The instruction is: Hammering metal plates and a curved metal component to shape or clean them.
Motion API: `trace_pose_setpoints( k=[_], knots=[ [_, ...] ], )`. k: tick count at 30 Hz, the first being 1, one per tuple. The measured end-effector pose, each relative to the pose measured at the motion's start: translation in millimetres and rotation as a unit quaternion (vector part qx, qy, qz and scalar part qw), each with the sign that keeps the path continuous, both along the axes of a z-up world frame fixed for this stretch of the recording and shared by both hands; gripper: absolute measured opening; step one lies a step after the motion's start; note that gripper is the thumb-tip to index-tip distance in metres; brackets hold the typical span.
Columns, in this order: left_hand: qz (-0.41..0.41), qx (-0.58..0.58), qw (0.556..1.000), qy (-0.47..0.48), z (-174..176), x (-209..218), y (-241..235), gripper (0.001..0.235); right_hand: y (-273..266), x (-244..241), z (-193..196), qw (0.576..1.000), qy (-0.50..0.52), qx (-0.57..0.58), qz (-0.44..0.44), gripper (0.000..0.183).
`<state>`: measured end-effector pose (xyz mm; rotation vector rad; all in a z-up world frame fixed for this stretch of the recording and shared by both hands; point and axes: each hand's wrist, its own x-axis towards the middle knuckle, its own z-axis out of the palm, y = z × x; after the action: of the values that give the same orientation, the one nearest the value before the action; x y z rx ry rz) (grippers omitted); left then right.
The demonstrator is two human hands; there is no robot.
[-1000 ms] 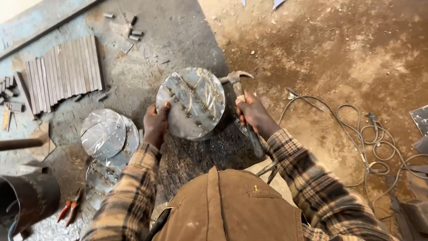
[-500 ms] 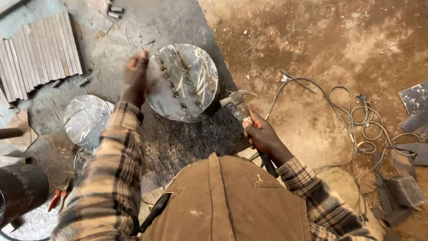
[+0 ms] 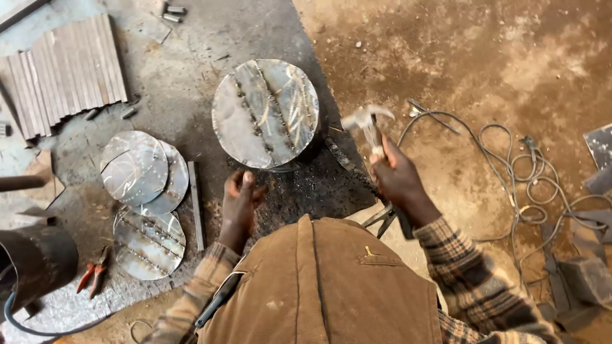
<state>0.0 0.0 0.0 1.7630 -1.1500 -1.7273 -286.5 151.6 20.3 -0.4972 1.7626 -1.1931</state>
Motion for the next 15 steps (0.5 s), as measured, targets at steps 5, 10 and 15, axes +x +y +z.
trace_pose_setpoints(
  k=[5, 10, 15],
  knots=[
    [-0.058, -0.085, 0.985, -0.138, 19.7, -22.3, -55.7, 0.084, -70.2, -26.8, 50.9, 0.925, 0.312, -0.199, 0.089, 0.053],
    [-0.035, 0.028, 0.999, 0.002, 25.6, -44.4, -92.1, 0.071, -157.3, -49.9, -9.8, 0.817, 0.512, -0.261, 0.042, 0.063],
    [-0.127, -0.084, 0.979, -0.138, 19.5, -39.7, -84.0, 0.065, -175.5, -25.6, 60.5, 0.837, 0.492, 0.039, 0.236, 0.04]
  ],
)
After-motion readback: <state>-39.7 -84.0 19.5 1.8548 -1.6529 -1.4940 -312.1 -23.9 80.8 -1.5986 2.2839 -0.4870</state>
